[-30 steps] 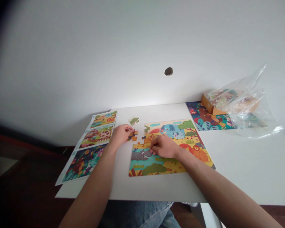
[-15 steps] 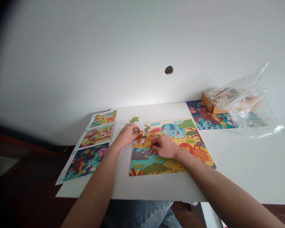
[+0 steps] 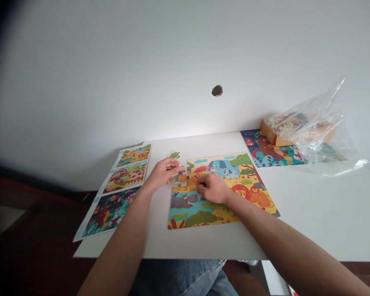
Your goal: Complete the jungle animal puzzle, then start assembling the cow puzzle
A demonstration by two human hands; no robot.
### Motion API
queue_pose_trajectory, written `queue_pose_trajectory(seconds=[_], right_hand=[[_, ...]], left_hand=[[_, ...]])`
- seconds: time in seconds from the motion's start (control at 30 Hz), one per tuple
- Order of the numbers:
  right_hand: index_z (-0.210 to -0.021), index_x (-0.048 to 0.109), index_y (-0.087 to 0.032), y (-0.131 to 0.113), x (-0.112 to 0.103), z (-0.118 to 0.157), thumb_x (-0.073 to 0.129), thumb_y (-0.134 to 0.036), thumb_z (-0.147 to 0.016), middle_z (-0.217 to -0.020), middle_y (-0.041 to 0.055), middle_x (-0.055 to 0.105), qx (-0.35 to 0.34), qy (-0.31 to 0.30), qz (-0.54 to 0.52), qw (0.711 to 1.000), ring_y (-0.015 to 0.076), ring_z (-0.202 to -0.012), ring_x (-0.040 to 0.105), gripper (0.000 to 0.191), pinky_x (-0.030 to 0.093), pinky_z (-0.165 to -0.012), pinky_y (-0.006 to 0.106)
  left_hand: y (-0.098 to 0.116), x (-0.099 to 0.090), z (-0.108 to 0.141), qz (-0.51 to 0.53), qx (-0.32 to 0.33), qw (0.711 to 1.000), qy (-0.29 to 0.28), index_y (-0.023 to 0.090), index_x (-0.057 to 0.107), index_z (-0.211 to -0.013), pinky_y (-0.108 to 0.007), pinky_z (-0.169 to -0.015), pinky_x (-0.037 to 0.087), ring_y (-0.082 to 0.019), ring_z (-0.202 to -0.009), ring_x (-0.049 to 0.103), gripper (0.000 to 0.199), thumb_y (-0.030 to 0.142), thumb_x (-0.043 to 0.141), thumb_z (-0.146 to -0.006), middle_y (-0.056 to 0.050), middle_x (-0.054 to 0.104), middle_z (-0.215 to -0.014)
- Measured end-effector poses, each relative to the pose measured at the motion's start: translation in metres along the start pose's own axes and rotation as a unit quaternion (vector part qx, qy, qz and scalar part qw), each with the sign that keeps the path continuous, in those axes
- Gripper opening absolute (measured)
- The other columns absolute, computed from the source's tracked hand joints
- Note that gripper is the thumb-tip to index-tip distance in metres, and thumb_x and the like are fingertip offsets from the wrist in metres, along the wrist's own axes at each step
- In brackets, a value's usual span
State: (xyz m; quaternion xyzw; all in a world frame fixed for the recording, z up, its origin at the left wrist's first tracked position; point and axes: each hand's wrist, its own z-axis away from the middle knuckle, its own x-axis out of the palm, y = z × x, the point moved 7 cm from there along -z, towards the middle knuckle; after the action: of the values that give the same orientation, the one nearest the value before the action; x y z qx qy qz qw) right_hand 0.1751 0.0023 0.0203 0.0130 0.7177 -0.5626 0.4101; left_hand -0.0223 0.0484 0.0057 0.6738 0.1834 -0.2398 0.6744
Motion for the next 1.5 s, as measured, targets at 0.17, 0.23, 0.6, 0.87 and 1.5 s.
queue_pose_trajectory(seconds=[0.17,0.23,0.6,0.87,1.5], right_hand=[[-0.058,0.055,-0.017,-0.003,-0.001,0.000,0.047,-0.011,-0.074,-0.054,-0.0023,0.059,0.000,0.003,0.001,1.000,0.0098,-0.051,0.048,0.019,0.032,-0.053,0.023],[-0.058,0.055,-0.017,-0.004,-0.001,0.000,0.048,-0.010,-0.073,-0.054,-0.0024,0.058,0.005,0.001,0.002,1.000,0.0099,-0.051,0.049,0.018,0.031,-0.052,0.023],[-0.059,0.057,-0.018,-0.002,0.000,0.000,0.048,-0.010,-0.074,-0.054,-0.0026,0.058,0.004,0.000,0.005,1.000,0.0101,-0.052,0.049,0.018,0.031,-0.053,0.023],[-0.061,0.058,-0.018,0.001,0.000,0.000,0.048,-0.011,-0.075,-0.054,-0.0027,0.058,-0.004,0.005,0.011,1.000,0.0102,-0.052,0.050,0.018,0.032,-0.054,0.023],[-0.059,0.056,-0.018,-0.003,0.000,0.000,0.048,-0.010,-0.073,-0.053,-0.0028,0.057,0.000,0.004,0.015,1.000,0.0099,-0.051,0.050,0.018,0.032,-0.053,0.022]], left_hand=[[0.006,0.006,0.001,-0.093,0.056,0.994,-0.022,0.020,0.068,-0.094,-0.027,-0.074,0.051,-0.016,-0.079,0.065,0.019,0.030,0.069,-0.078,-0.003,0.072,-0.090],[0.012,0.003,0.003,-0.130,0.071,0.989,-0.013,0.020,0.070,-0.098,-0.028,-0.075,0.051,-0.016,-0.079,0.064,0.022,0.030,0.069,-0.079,-0.004,0.071,-0.096],[0.028,0.012,0.014,-0.149,0.169,0.965,-0.133,0.025,0.076,-0.104,-0.034,-0.100,0.047,-0.022,-0.105,0.059,0.027,0.032,0.075,-0.078,-0.007,0.061,-0.108],[0.024,0.010,0.014,-0.159,0.167,0.965,-0.125,0.025,0.077,-0.100,-0.037,-0.103,0.045,-0.024,-0.107,0.057,0.025,0.032,0.076,-0.077,-0.008,0.059,-0.109],[0.024,-0.008,0.005,-0.242,0.155,0.955,0.067,0.024,0.074,-0.093,-0.040,-0.106,0.038,-0.025,-0.111,0.057,0.015,0.027,0.060,-0.087,-0.006,0.069,-0.110]])
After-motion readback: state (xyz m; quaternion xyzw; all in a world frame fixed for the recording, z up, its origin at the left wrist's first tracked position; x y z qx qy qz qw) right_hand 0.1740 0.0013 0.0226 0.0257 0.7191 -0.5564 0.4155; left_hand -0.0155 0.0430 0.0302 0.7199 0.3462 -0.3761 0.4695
